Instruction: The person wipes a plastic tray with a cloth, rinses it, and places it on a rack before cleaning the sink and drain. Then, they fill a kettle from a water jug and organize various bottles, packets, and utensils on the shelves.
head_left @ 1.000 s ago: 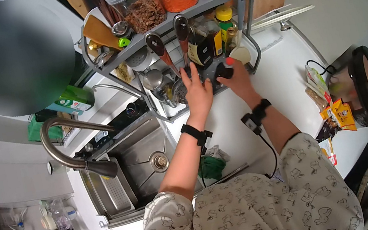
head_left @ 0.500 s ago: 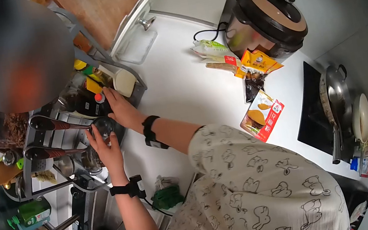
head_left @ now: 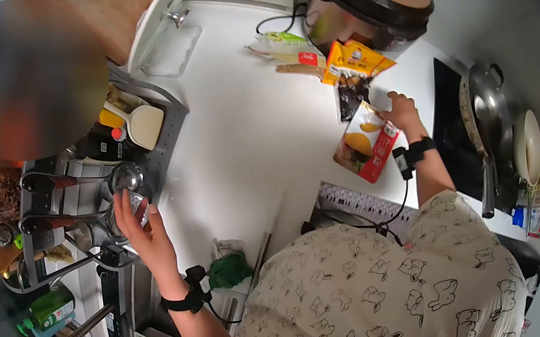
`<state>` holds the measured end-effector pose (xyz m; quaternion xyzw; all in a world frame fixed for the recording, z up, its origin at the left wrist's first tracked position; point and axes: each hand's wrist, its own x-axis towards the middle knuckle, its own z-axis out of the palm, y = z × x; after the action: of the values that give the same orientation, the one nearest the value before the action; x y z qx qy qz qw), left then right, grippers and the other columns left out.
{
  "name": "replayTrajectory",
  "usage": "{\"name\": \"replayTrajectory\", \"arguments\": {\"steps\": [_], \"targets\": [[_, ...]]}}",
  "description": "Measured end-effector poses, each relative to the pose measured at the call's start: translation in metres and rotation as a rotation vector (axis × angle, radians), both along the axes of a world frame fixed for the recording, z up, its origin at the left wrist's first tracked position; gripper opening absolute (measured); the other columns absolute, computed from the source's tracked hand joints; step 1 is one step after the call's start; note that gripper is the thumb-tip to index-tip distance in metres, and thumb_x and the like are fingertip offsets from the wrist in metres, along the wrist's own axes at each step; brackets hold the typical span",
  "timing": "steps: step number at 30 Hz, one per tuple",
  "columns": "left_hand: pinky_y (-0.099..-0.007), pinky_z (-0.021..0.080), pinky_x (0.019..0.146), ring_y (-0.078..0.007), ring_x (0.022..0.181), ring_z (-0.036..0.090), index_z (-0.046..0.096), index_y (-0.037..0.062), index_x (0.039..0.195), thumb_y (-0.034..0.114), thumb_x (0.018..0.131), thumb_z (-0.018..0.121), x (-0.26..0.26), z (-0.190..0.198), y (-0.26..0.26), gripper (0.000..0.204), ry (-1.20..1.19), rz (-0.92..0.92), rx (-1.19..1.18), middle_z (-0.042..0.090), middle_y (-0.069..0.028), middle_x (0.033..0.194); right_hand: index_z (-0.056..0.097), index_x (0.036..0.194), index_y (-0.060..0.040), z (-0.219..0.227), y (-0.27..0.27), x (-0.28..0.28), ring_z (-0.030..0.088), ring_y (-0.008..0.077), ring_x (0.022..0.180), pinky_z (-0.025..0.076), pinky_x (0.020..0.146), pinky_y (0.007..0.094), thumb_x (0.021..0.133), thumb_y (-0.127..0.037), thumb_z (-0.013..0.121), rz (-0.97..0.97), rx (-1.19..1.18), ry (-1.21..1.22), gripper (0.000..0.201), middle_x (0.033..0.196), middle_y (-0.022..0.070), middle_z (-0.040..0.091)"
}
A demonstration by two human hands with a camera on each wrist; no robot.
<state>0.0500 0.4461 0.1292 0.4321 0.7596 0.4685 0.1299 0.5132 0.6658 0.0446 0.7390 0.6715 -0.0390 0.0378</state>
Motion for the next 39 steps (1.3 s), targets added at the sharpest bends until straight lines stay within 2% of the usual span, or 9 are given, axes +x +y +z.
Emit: {"name": "replayTrajectory", "arguments": {"steps": [3,5,7,13,19,25,29,32,39], "targets": [[-0.0278,0.047,0.079,-0.0201,0.105,0.054,0.040,0.0099,0.132,0.012,0.089,0.053,0.017,0.003,0.000,0.045,-0.031,-0.067,-0.019,0.025,-0.0120,0.140,0.060,0.105,-0.0034,-0.033,0.008,0.052,0.060,0.0296,0.091,0.048,0.083,0.0369,0.070,-0.028,0.068,0.043,-0.378,0.325,0.044,0.097,0.0147,0.064],[-0.0274,0.048,0.078,-0.0205,0.105,0.054,0.040,0.0100,0.131,0.011,0.088,0.054,0.027,-0.001,0.001,0.045,-0.026,-0.082,-0.048,0.026,-0.0120,0.140,0.061,0.102,-0.0016,-0.044,0.005,0.062,0.063,0.0261,0.079,0.049,0.076,0.0330,0.073,-0.024,0.066,0.150,-0.298,0.348,0.036,0.090,0.0139,0.066],[-0.0270,0.049,0.078,-0.0209,0.105,0.054,0.040,0.0098,0.131,0.010,0.088,0.054,0.035,-0.007,-0.002,0.046,-0.032,-0.137,-0.044,0.027,-0.0123,0.140,0.060,0.102,0.0007,-0.044,0.004,0.061,0.061,0.0196,0.075,0.048,0.071,0.0301,0.076,-0.019,0.065,-0.023,-0.445,0.668,0.033,0.086,0.0119,0.065],[-0.0277,0.049,0.077,-0.0199,0.100,0.056,0.044,0.0069,0.127,0.005,0.085,0.055,0.069,-0.001,-0.004,0.043,-0.158,-0.203,-0.165,0.047,-0.0108,0.125,0.061,0.099,-0.0008,0.028,-0.007,0.010,0.059,0.0180,0.073,0.046,0.068,0.0286,0.081,-0.012,0.061,0.074,-0.118,0.784,0.021,0.085,0.0107,0.063],[-0.0306,0.046,0.082,-0.0203,0.102,0.055,0.048,0.0075,0.123,0.002,0.078,0.063,0.151,0.005,0.040,0.048,-0.015,-0.467,-0.039,0.050,-0.0106,0.122,0.062,0.088,-0.0036,0.096,-0.041,-0.084,0.057,0.0261,0.078,0.048,0.068,0.0330,0.071,0.003,0.062,0.908,0.284,0.668,0.018,0.084,0.0098,0.057],[-0.0283,0.045,0.079,-0.0141,0.092,0.058,0.056,0.0047,0.109,0.003,0.081,0.061,0.142,-0.051,0.074,0.029,-0.226,-0.440,-0.138,0.062,-0.0072,0.099,0.061,0.087,-0.0056,0.076,-0.059,-0.127,0.057,0.0251,0.082,0.048,0.070,0.0326,0.073,-0.005,0.063,0.956,0.132,0.858,0.014,0.086,0.0074,0.058],[-0.0239,0.041,0.060,-0.0098,0.063,0.049,0.060,0.0027,0.099,0.007,0.083,0.059,0.139,-0.044,0.074,0.017,-0.216,-0.381,-0.238,0.059,-0.0045,0.070,0.058,0.100,-0.0025,0.006,-0.017,-0.073,0.058,0.0171,0.081,0.048,0.071,0.0280,0.080,-0.012,0.064,0.323,0.148,1.268,0.023,0.096,0.0095,0.058],[-0.0236,0.037,0.052,-0.0094,0.055,0.039,0.061,0.0024,0.096,0.008,0.082,0.059,0.138,-0.056,0.076,0.015,-0.292,-0.344,-0.212,0.054,-0.0042,0.064,0.053,0.100,0.0007,-0.036,0.020,-0.019,0.055,0.0243,0.083,0.046,0.074,0.0339,0.072,-0.024,0.074,-0.137,0.452,0.823,0.043,0.098,0.0160,0.055],[-0.0226,0.034,0.050,-0.0077,0.054,0.035,0.060,0.0027,0.096,0.009,0.084,0.058,0.144,-0.065,0.080,0.014,-0.372,-0.415,-0.166,0.048,-0.0020,0.061,0.052,0.100,0.0015,-0.067,0.042,-0.023,0.058,0.0312,0.086,0.046,0.077,0.0361,0.066,-0.032,0.077,-0.197,0.294,0.758,0.054,0.092,0.0183,0.059]]}}
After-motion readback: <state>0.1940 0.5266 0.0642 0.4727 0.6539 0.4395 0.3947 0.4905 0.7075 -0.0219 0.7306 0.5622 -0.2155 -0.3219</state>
